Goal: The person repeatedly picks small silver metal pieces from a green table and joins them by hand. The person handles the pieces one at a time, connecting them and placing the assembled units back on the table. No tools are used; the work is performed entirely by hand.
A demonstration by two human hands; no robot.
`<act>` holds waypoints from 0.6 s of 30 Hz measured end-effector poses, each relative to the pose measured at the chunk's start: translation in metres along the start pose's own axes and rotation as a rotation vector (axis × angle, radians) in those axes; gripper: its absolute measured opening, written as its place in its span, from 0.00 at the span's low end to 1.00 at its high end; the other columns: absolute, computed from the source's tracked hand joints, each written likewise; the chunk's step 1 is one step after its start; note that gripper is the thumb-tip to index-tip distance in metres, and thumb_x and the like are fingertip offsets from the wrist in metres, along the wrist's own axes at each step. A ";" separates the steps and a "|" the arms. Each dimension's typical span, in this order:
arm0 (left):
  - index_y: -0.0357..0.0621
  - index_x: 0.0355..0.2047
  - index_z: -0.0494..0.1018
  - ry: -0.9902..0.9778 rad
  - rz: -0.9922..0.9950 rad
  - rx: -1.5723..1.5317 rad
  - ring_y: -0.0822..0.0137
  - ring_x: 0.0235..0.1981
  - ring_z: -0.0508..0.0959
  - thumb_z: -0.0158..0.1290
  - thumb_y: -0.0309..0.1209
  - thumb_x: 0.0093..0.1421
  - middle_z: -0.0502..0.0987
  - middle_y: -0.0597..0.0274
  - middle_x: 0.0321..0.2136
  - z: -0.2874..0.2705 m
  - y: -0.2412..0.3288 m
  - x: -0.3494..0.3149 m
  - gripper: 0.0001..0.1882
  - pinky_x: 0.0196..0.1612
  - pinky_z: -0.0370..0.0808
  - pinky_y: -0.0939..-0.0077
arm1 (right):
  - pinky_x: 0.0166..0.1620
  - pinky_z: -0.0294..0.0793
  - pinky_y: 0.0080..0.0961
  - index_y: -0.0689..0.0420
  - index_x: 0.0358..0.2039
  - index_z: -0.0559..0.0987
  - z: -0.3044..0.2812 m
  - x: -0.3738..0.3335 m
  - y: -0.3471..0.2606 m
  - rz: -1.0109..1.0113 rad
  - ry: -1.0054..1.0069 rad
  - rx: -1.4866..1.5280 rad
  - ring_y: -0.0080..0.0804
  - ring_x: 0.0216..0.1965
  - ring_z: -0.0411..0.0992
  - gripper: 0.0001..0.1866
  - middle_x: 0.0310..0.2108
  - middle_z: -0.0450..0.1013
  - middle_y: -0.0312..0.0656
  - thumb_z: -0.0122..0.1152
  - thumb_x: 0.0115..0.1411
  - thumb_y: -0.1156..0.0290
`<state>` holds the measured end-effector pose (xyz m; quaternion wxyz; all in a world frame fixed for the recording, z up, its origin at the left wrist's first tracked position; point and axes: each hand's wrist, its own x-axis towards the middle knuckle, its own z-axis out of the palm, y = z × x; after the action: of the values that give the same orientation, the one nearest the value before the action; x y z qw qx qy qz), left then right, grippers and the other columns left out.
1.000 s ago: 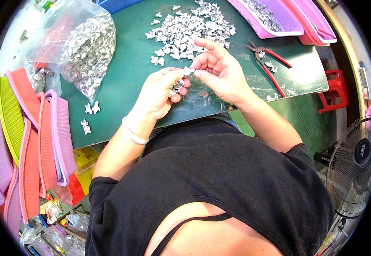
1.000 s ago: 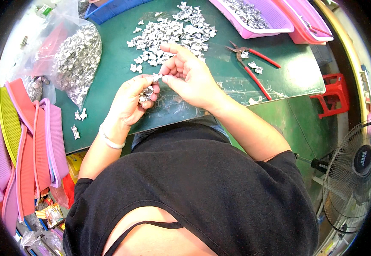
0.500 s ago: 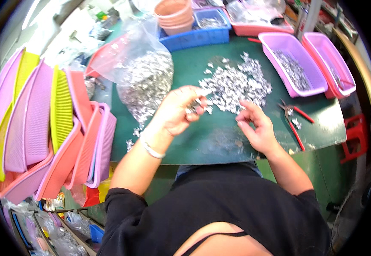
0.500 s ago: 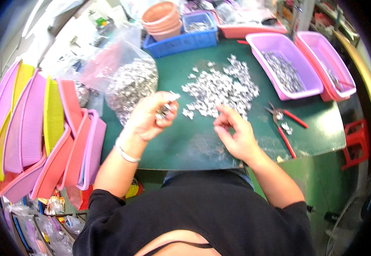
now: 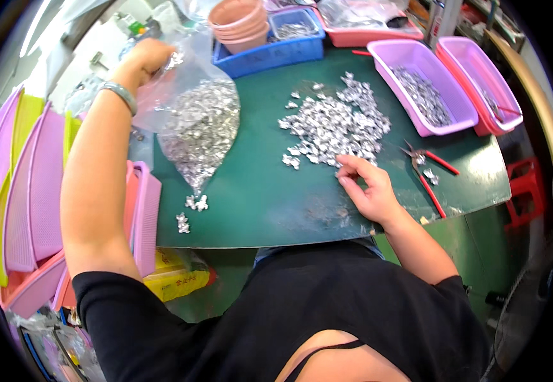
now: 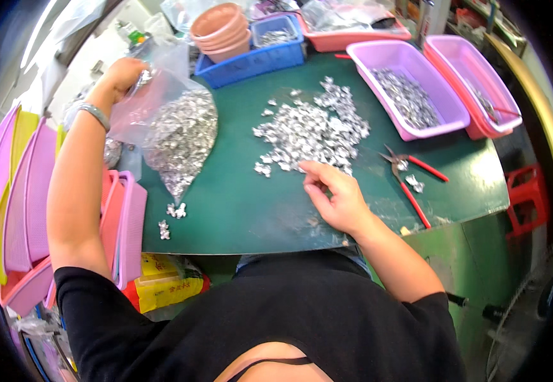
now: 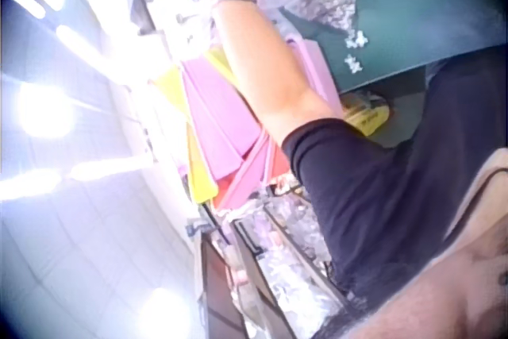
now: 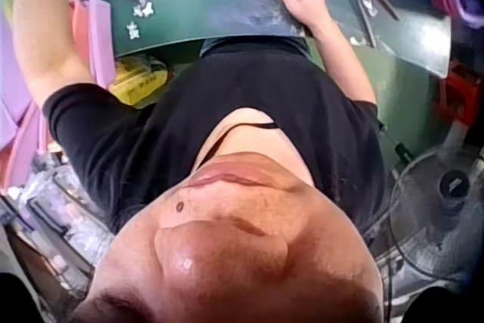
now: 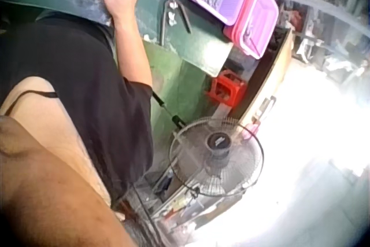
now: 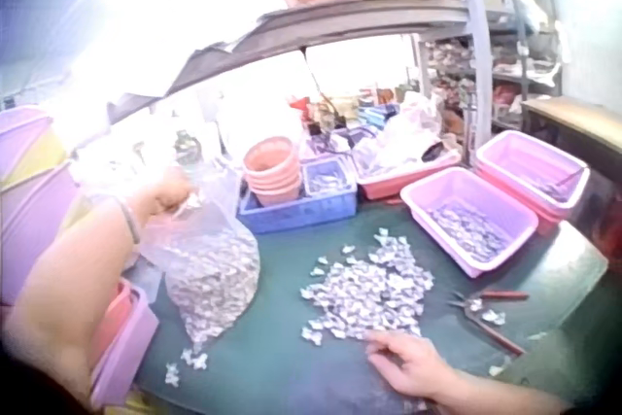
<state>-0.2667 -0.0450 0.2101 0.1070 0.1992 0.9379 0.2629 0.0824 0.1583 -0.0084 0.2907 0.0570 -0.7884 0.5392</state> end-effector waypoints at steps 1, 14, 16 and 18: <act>0.34 0.31 0.71 -0.036 0.076 0.447 0.64 0.21 0.74 0.51 0.28 0.47 0.73 0.55 0.21 0.005 -0.003 0.006 0.11 0.20 0.72 0.76 | 0.30 0.69 0.17 0.60 0.44 0.71 -0.002 0.000 0.001 0.009 0.012 -0.014 0.23 0.27 0.69 0.19 0.27 0.70 0.38 0.54 0.49 0.84; 0.41 0.34 0.72 0.434 0.954 0.263 0.68 0.30 0.75 0.51 0.29 0.54 0.75 0.59 0.29 0.125 0.046 -0.085 0.08 0.32 0.70 0.78 | 0.37 0.69 0.26 0.58 0.44 0.71 -0.004 0.003 0.011 0.041 0.210 -0.280 0.36 0.36 0.69 0.22 0.31 0.71 0.39 0.54 0.45 0.84; 0.41 0.41 0.70 0.191 0.830 0.302 0.57 0.43 0.72 0.51 0.32 0.53 0.72 0.53 0.40 0.176 0.035 -0.083 0.15 0.45 0.68 0.68 | 0.38 0.69 0.27 0.58 0.43 0.71 -0.004 0.004 0.009 0.047 0.208 -0.292 0.37 0.36 0.69 0.21 0.31 0.71 0.40 0.54 0.45 0.83; 0.40 0.47 0.66 -0.009 0.769 0.194 0.53 0.48 0.68 0.48 0.33 0.54 0.69 0.49 0.45 0.213 0.027 -0.080 0.20 0.52 0.63 0.67 | 0.39 0.68 0.29 0.59 0.43 0.70 -0.004 0.005 0.008 0.053 0.198 -0.286 0.38 0.36 0.68 0.21 0.32 0.71 0.42 0.53 0.45 0.84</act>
<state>-0.1209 0.0375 0.0537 -0.0143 0.5461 0.8150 0.1933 0.0767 0.1662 -0.0113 0.3577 -0.0591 -0.8258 0.4319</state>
